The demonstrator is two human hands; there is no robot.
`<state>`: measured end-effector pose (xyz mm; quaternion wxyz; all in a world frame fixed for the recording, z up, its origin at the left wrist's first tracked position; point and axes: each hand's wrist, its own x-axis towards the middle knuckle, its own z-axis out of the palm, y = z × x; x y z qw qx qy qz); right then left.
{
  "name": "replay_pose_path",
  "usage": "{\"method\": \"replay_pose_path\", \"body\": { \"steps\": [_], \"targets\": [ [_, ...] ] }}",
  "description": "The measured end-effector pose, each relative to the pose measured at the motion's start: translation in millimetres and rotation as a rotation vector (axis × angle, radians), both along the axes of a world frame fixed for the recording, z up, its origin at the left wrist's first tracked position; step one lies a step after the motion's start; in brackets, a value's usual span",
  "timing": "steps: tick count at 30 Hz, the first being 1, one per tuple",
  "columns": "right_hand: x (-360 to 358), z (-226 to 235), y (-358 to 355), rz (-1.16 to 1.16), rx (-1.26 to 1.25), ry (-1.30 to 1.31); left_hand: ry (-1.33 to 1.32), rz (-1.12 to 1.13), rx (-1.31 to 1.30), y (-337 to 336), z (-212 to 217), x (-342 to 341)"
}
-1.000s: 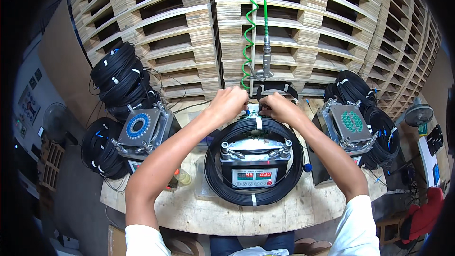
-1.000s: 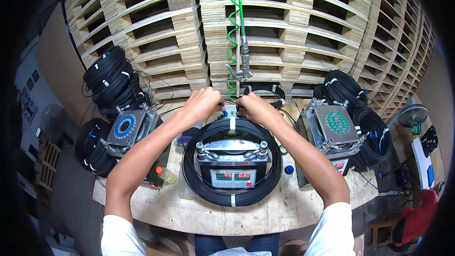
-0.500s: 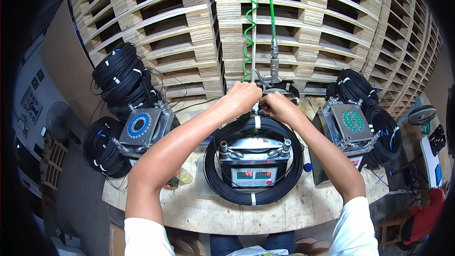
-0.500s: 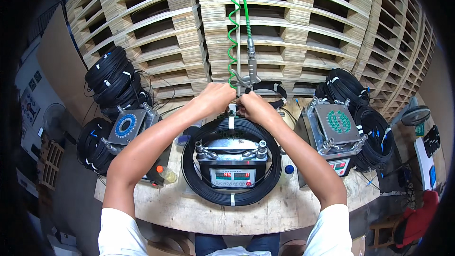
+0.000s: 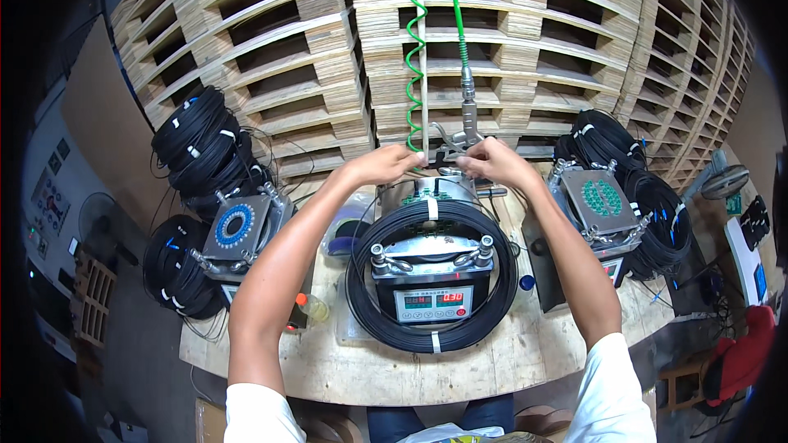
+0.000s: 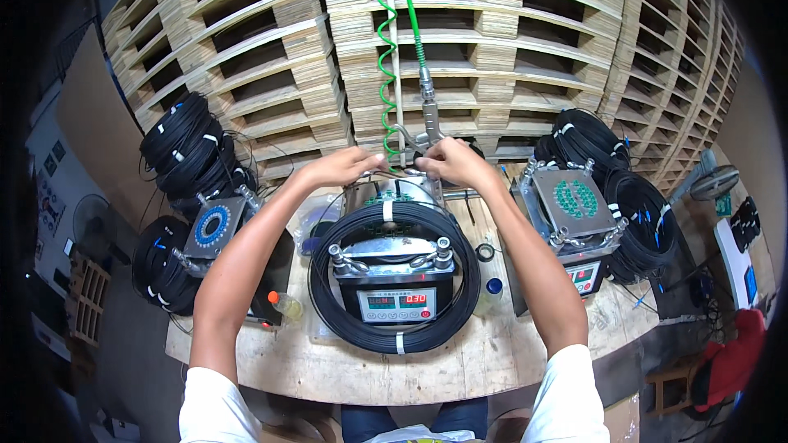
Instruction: The person is preparing coils of wire using a industrial polishing/wrapping machine.
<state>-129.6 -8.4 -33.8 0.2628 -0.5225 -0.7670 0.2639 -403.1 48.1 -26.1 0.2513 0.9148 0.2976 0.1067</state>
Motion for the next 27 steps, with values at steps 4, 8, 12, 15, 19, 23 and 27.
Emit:
{"method": "replay_pose_path", "body": {
  "steps": [4,8,12,15,19,23,27],
  "targets": [
    [19.2,-20.4,20.5,-0.182,0.174,-0.203,0.030,-0.009,-0.237,6.2,-20.5,6.8],
    [-10.7,-21.3,51.1,-0.170,-0.172,-0.305,-0.013,0.112,-0.290,4.9,-23.3,13.5],
    [-38.8,-7.0,70.7,-0.209,-0.296,-0.434,-0.027,0.107,-0.333,11.0,-23.7,9.0],
    [-25.4,-20.7,98.0,-0.290,-0.409,-0.351,-0.019,0.091,-0.350,14.9,-23.2,14.9],
    [-2.3,-31.4,95.0,-0.350,-0.545,0.022,-0.006,0.135,-0.352,7.2,-20.8,8.9],
    [11.0,-45.0,83.9,-0.347,-0.475,0.155,-0.043,0.120,-0.392,9.4,-25.0,8.5],
    [23.2,-58.9,64.6,-0.386,-0.499,0.502,-0.070,0.101,-0.416,10.3,-24.4,7.1]
  ]
}}
